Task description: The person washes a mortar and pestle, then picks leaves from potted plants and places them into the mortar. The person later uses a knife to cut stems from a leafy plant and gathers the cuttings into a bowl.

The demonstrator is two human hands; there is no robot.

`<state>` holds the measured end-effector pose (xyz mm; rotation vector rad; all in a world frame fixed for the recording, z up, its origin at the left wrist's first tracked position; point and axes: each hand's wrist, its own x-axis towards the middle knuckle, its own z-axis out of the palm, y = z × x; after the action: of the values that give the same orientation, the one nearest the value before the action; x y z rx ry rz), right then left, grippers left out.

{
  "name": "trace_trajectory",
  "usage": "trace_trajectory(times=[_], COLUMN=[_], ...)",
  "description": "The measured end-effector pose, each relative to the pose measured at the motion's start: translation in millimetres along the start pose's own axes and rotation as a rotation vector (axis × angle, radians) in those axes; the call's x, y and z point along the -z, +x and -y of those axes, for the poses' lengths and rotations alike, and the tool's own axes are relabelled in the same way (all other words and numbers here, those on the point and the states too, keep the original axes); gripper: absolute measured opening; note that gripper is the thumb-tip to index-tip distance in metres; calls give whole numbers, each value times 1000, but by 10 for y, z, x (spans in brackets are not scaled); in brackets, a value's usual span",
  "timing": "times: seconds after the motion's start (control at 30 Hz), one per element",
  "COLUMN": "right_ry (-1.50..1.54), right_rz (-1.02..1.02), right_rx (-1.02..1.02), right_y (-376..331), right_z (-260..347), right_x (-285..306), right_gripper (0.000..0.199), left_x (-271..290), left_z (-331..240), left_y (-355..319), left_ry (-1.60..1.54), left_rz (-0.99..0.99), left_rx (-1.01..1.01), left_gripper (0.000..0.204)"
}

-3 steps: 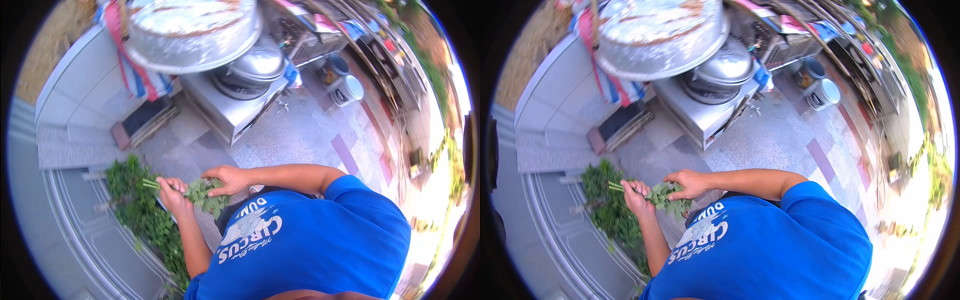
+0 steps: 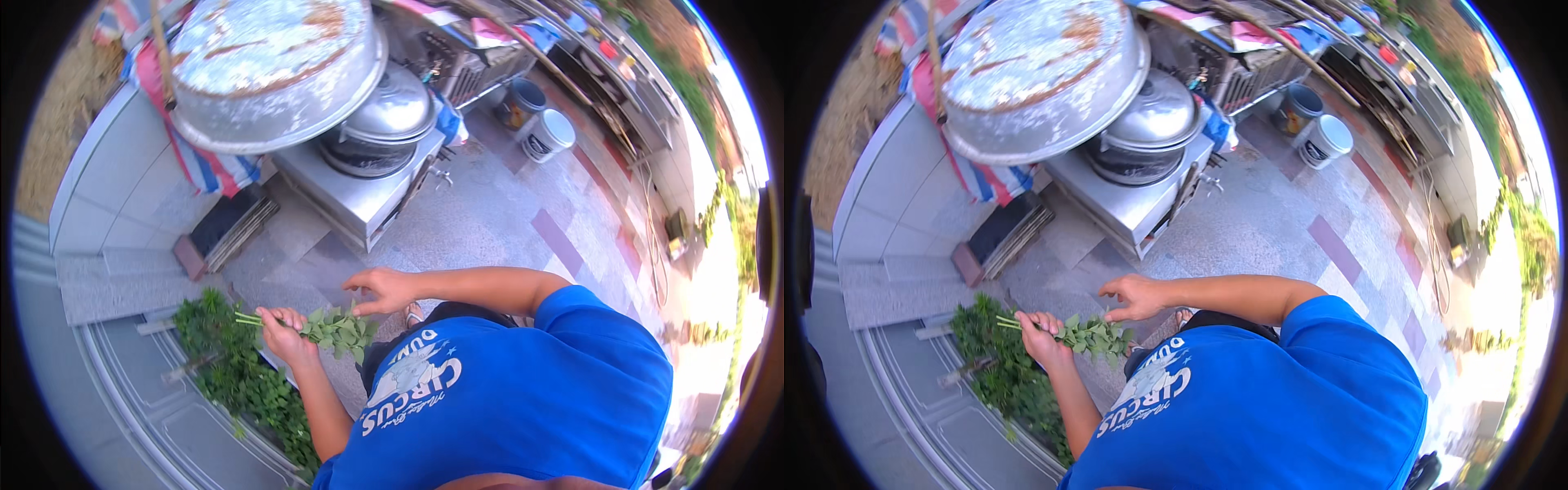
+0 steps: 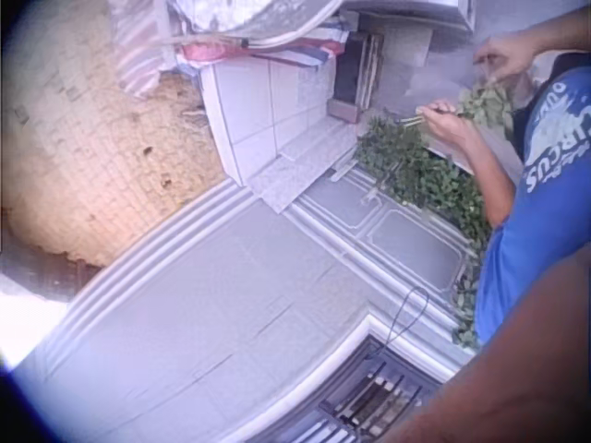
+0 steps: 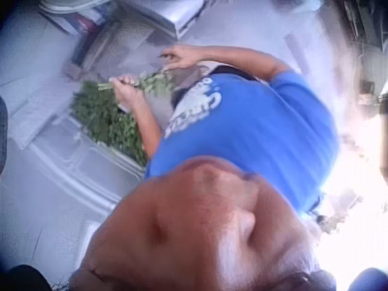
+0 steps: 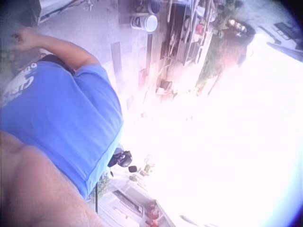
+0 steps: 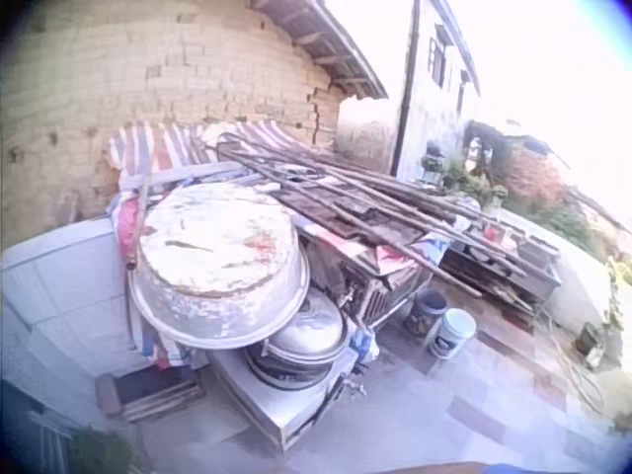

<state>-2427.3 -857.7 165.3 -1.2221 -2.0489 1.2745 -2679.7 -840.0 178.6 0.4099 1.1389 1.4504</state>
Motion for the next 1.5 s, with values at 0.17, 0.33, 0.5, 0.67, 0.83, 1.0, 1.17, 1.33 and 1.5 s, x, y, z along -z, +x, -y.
trace_trajectory(times=[0.17,0.33,0.5,0.67,0.83,1.0,1.17,1.33,1.5], right_ry=[-279,-316,-232,-139,-52,4,36,86,158], right_rz=[-281,-512,-846,-784,-766,-936,-924,-1069,-1088], right_rx=[-474,-814,-1062,-1258,-1289,-1383,-1495,-1531,-1544], right_y=[-1060,-2238,-3219,-3854,-4443,-5215,-5938,-6180,-6278], right_z=[-1010,-1040,-1002,-1255,-1546,-1846,-1934,-1925,-2131], right_x=[478,582,45,-559,-703,-759,-676,-455,-275], right_gripper=[44,37,26,24,27,28,26,25,27], left_x=[-385,-601,-1076,-1714,-2261,-3056,-3667,-3966,-4433], left_z=[353,677,954,1312,2058,2467,2820,3306,3808], left_y=[252,637,729,411,123,-611,-1148,-1268,-1313], left_ry=[161,731,1231,1115,1023,1062,982,984,948], left_rz=[39,333,867,982,1003,1177,1173,1175,1088], left_rx=[150,146,-192,-153,-95,-128,32,99,95], left_gripper=[42,46,48,49,51,53,53,53,51])
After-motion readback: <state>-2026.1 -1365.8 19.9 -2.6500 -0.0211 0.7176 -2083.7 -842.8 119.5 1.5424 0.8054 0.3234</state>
